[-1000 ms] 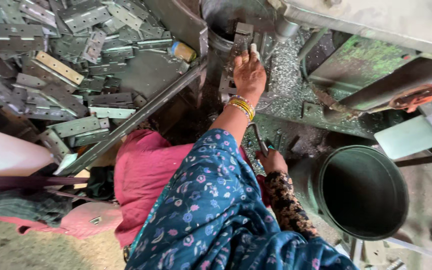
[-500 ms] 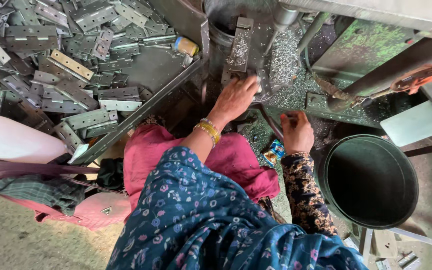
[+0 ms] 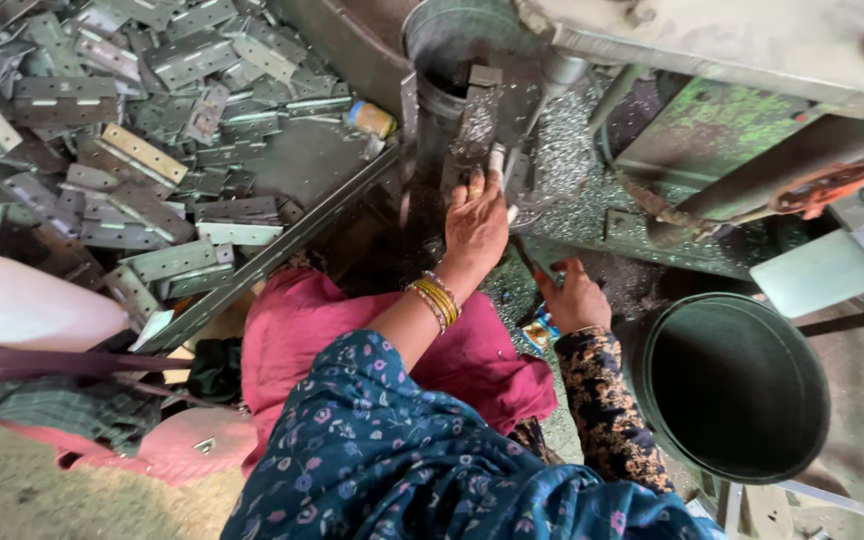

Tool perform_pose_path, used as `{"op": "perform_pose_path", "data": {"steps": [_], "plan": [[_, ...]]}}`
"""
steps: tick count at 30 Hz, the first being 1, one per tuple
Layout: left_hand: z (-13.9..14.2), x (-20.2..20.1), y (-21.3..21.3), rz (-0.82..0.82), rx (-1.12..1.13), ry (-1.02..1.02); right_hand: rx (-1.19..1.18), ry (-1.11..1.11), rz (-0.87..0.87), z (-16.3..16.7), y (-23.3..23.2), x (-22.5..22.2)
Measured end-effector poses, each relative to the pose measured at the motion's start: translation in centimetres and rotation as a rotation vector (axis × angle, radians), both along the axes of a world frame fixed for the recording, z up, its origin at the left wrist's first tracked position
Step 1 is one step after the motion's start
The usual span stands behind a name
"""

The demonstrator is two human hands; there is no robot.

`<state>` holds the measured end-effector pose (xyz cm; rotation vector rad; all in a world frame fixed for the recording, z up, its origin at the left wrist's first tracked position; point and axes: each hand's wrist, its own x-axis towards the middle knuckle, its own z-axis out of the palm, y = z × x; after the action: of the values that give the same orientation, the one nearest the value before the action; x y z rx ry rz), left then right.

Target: The person sits on the floor at a bench machine and works through a pile of metal hinge plates. They place a hinge plate into the machine fixture, operate the machine lever with the other hand, and move finished pieces aside, repeating the cycle.

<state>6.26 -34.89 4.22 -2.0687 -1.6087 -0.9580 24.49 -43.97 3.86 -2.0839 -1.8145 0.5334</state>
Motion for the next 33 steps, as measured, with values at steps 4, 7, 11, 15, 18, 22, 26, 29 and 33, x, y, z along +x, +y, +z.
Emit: {"op": "perform_pose_path", "data": {"steps": [4, 7, 11, 15, 18, 22, 26, 29, 33], "plan": [[-0.4, 0.7, 1.4, 0.027, -0.296, 0.039, -0.006, -0.032, 0.095, -1.6, 0.9, 1.1], [0.2, 2.3, 4.5, 0.084, -0.273, 0.064, 0.038, -0.083, 0.144, -4.4, 1.5, 2.3], [0.3, 2.6, 5.0, 0.083, -0.383, 0.057, -0.255, -0.216, 0.259, -9.9, 0.5, 1.1], [0.0, 1.6, 3.8, 0.117, -0.044, 0.05, -0.288, -0.019, 0.063, -11.1, 0.4, 0.8], [0.3, 1.8, 4.6, 0.11, -0.242, 0.043, -0.245, -0.087, 0.13, -9.0, 1.9, 2.3], [0.5, 3.0, 6.6, 0.173, -0.189, 0.059, -0.282, -0.165, 0.166, -6.9, 2.1, 2.4], [-0.1, 3.1, 6.2, 0.14, -0.164, 0.032, -0.263, -0.096, 0.029, -7.2, 0.6, 1.2], [-0.4, 2.3, 5.4, 0.11, -0.192, 0.026, -0.164, -0.128, 0.086, -7.5, 0.9, 1.5], [0.1, 1.2, 5.6, 0.116, -0.294, 0.11, -0.244, -0.129, 0.046, -7.4, 1.4, 1.7]]}}
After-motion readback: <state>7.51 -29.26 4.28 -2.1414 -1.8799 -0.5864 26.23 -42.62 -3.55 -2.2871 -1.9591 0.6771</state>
